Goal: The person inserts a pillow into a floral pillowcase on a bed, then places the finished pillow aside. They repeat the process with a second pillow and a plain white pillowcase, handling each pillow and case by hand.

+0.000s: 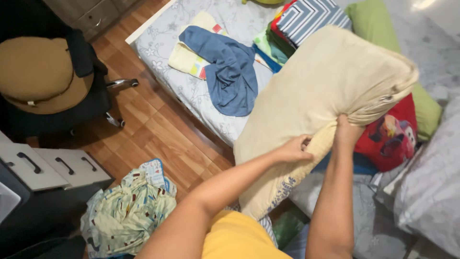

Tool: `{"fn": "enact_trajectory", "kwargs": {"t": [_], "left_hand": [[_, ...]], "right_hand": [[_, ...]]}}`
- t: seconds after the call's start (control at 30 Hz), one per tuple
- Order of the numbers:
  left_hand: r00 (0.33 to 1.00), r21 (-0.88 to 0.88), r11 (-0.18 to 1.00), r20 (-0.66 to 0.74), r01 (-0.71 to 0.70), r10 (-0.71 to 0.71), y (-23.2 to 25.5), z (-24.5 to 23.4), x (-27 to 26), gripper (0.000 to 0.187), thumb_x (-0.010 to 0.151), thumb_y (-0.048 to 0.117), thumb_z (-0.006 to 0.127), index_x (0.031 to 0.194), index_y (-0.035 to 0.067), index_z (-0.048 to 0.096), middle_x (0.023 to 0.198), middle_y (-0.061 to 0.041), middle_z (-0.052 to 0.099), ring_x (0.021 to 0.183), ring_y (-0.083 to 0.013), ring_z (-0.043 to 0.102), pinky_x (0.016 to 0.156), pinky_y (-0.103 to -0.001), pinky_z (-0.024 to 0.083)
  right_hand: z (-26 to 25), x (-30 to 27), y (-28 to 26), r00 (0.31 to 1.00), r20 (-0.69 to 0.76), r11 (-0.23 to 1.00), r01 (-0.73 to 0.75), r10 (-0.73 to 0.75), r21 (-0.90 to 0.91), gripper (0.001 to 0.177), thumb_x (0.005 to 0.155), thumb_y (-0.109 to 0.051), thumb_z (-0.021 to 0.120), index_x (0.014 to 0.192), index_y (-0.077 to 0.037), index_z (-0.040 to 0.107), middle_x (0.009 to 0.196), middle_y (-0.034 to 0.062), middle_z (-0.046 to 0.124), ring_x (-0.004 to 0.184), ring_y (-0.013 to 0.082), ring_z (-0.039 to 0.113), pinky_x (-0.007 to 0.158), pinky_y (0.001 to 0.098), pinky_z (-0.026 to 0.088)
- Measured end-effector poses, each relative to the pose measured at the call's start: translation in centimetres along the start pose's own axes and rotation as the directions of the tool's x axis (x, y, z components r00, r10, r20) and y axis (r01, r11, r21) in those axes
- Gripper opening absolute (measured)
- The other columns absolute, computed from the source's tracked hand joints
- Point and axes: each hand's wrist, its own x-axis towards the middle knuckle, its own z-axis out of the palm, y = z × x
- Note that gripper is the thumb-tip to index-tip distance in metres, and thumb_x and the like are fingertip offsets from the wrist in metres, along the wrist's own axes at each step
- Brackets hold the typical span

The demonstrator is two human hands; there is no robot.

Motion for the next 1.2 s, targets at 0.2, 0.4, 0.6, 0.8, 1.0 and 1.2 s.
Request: {"fn": "enact_trajectory", "kwargs": {"t": [0.2, 0.4, 0.6, 0.8, 1.0, 1.2], "left_hand": [[0.910, 0.064, 0.951, -0.317, 0.301, -0.267, -7.0, -16.1, -0.2, 0.036, 0.086, 0.012, 0.071, 0.121, 0.007, 0.071, 0.101, -0.007, 0.073, 0.088, -0.0123, 0.067, 0.078, -0.030, 0.056], [0.496, 0.391, 0.310, -0.736, 0.867, -0.461, -11.9, -27.6, -3.4, 0.031, 0.086, 0.023, 0.066, 0.112, 0.011, 0.074, 0.112, -0.015, 0.073, 0.105, -0.0329, 0.068, 0.090, -0.045, 0.055], [0.521, 0.473, 0.237, -0.671, 0.849, -0.527, -16.9, -30.2, -0.1, 0.031, 0.084, 0.024, 0.061, 0.108, 0.025, 0.080, 0.121, -0.008, 0.077, 0.117, -0.0330, 0.070, 0.103, -0.043, 0.054], [0.218, 0.096, 0.257, -0.837, 0.962, -0.501, -20.5, -31.9, 1.4, 0.041, 0.084, 0.023, 0.061, 0.115, 0.043, 0.076, 0.134, -0.002, 0.068, 0.140, -0.0434, 0.043, 0.116, -0.054, 0.034], [0.211, 0.063, 0.420, -0.925, 0.905, -0.317, -23.2, -33.1, -0.5, 0.049, 0.066, 0.014, 0.074, 0.106, 0.041, 0.086, 0.132, -0.015, 0.065, 0.142, -0.0464, 0.036, 0.106, -0.042, 0.030], [0.263, -0.501, 0.786, -0.754, 0.363, -0.602, -23.7, -32.8, -0.3, 0.051, 0.088, -0.003, 0.058, 0.127, 0.019, 0.081, 0.089, -0.024, 0.074, 0.066, -0.0300, 0.046, 0.072, -0.047, 0.036]], "right_hand": [[3.8, 7.0, 4.9, 0.981, 0.170, 0.995, -0.101, 0.098, 0.004, 0.051, 0.080, -0.002, 0.062, 0.130, 0.011, 0.059, 0.126, 0.0170, 0.068, 0.110, 0.0221, 0.066, 0.096, 0.0318, 0.051], [8.7, 12.1, 8.5, 0.945, 0.289, 0.980, -0.108, 0.152, -0.164, 0.037, 0.077, -0.002, 0.065, 0.112, 0.012, 0.063, 0.115, 0.0165, 0.071, 0.107, 0.0237, 0.070, 0.093, 0.0319, 0.053], [11.8, 13.1, 9.7, 0.873, 0.426, 0.948, -0.112, 0.237, -0.296, 0.032, 0.080, -0.004, 0.065, 0.108, 0.011, 0.065, 0.105, 0.0208, 0.072, 0.097, 0.0291, 0.069, 0.087, 0.0373, 0.053], [12.2, 12.0, 9.6, 0.857, 0.470, 0.921, -0.013, 0.210, -0.389, 0.042, 0.078, -0.009, 0.070, 0.115, 0.011, 0.062, 0.114, 0.0236, 0.069, 0.108, 0.0355, 0.067, 0.096, 0.0426, 0.050], [9.5, 10.3, 11.6, 0.850, 0.497, 0.911, 0.054, 0.173, -0.409, 0.058, 0.077, -0.010, 0.074, 0.128, 0.011, 0.057, 0.131, 0.0266, 0.063, 0.123, 0.0386, 0.061, 0.107, 0.0436, 0.045], [9.2, 8.0, 13.9, 0.821, 0.510, 0.908, -0.025, 0.257, -0.418, 0.058, 0.075, -0.010, 0.075, 0.127, 0.007, 0.059, 0.124, 0.0207, 0.066, 0.116, 0.0327, 0.063, 0.100, 0.0414, 0.048]]}}
